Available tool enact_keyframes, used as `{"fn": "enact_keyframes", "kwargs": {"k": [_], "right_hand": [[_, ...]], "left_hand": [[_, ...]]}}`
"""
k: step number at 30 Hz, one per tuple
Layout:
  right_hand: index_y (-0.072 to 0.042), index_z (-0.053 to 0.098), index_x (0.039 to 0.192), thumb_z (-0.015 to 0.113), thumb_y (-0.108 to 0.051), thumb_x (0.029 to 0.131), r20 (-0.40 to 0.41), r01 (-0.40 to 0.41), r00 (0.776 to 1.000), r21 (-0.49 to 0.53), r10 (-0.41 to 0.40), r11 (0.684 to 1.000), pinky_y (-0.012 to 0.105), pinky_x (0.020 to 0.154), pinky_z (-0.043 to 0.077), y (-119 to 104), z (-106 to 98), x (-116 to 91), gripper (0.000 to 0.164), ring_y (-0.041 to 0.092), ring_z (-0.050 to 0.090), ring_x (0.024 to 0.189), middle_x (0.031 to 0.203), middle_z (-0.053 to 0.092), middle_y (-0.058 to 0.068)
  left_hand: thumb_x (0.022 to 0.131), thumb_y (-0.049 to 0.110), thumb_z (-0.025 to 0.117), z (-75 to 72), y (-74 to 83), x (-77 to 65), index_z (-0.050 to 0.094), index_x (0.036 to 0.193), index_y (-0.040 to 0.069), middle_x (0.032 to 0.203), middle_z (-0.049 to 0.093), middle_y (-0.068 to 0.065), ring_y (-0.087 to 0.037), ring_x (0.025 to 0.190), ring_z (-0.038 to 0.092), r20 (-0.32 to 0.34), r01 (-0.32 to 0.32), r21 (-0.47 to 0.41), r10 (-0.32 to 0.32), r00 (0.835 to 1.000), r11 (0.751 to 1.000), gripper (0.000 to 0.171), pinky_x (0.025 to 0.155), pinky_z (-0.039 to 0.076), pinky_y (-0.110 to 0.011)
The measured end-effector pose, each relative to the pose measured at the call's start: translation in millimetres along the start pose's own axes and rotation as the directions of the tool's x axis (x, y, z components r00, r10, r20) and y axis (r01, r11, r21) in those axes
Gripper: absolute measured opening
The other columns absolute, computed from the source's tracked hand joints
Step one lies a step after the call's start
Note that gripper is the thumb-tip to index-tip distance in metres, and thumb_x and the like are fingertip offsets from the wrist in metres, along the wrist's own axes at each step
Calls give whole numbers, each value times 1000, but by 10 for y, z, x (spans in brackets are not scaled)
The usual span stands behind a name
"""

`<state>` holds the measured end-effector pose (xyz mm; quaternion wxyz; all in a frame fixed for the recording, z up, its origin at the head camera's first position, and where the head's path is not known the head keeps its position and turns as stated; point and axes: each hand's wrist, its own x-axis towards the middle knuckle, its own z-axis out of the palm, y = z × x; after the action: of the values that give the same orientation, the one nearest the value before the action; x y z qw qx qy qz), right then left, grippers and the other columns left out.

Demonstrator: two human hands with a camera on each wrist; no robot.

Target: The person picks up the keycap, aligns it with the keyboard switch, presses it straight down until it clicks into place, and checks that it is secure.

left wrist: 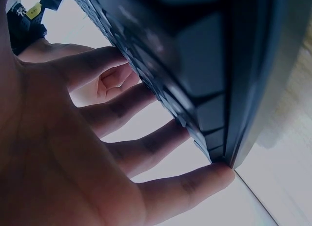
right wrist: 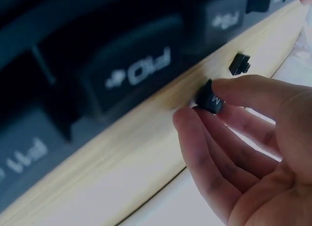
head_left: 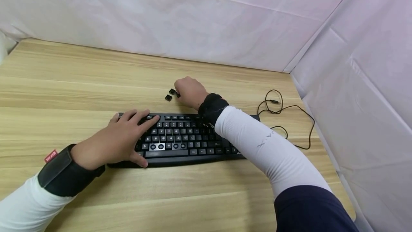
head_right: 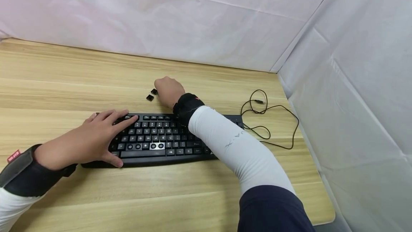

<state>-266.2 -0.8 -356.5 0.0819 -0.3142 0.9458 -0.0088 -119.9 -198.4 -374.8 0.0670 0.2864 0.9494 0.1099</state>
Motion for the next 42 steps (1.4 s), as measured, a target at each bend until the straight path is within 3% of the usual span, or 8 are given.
{"fn": "enact_keyframes", "kwargs": {"k": [2, 6, 9, 14, 19, 25, 31, 42], "right_hand": [[-13, 36, 66, 56, 0, 86, 3, 7, 1000, 20, -8, 1000, 24, 55, 22, 0, -1, -6, 31, 14, 26, 58, 64, 26, 0], [-9, 59, 81, 57, 3, 83, 9, 12, 1000, 89, -13, 996, 23, 60, 34, 4, -12, -17, 13, 14, 41, 65, 79, 54, 2], [-7, 67, 99, 60, 0, 83, 14, 35, 999, 125, -37, 992, 25, 65, 42, 18, -20, -31, 19, 14, 51, 71, 101, 65, 5], [-7, 67, 102, 61, -6, 85, -7, 120, 993, 139, -120, 983, 28, 68, 46, 23, -46, -149, 19, 14, 54, 73, 101, 67, 6], [-7, 67, 105, 62, -9, 85, -15, 209, 978, 177, -210, 962, 30, 74, 51, -46, -71, -406, 21, 12, 59, 82, 100, 68, 5], [-8, 68, 100, 60, -4, 81, -50, 287, 958, 198, -283, 937, 25, 65, 47, -152, -53, -749, 21, 9, 52, 71, 88, 65, 1], [-9, 70, 101, 61, -4, 80, -72, 357, 934, 184, -350, 916, 23, 65, 49, -232, 34, -1032, 23, 7, 53, 75, 91, 66, 1], [-12, 69, 94, 62, -5, 81, -88, 427, 904, 119, -418, 897, 25, 68, 50, -339, 140, -1237, 17, 8, 54, 78, 86, 64, 0]], "left_hand": [[47, 75, 71, -2, -2, 0, 35, 146, 9, 144, 34, -26, -48, 123, 30, 0, -1, 2, 1, 1000, 1000, 124, 86, 31, -77], [47, 75, 72, -11, -6, -1, 35, 146, 9, 144, 35, -26, -48, 123, 31, -9, -7, 9, 8, 1000, 1000, 124, 85, 32, -77], [47, 75, 71, -18, -7, -1, 36, 146, 9, 143, 35, -26, -47, 122, 32, -14, -12, 16, 13, 1000, 1000, 124, 85, 33, -76], [47, 76, 70, -18, -8, 3, 36, 146, 9, 143, 36, -26, -47, 122, 32, -14, -15, 15, 15, 1000, 1000, 124, 85, 33, -76], [48, 76, 70, -19, -11, 7, 36, 146, 9, 144, 35, -26, -47, 122, 32, -5, -12, 13, 12, 1000, 1000, 123, 85, 32, -77], [49, 75, 71, -32, -21, 8, 34, 146, 9, 144, 34, -26, -48, 122, 31, -6, -14, 9, 14, 1000, 1000, 123, 86, 32, -76], [49, 75, 71, -35, -35, -2, 34, 146, 9, 144, 33, -25, -47, 123, 30, -7, -15, -1, 15, 1000, 1000, 123, 87, 32, -76], [50, 75, 70, -40, -59, -7, 33, 147, 9, 146, 31, -25, -47, 124, 28, 2, -12, -7, 12, 1000, 1000, 123, 86, 31, -77]]}}
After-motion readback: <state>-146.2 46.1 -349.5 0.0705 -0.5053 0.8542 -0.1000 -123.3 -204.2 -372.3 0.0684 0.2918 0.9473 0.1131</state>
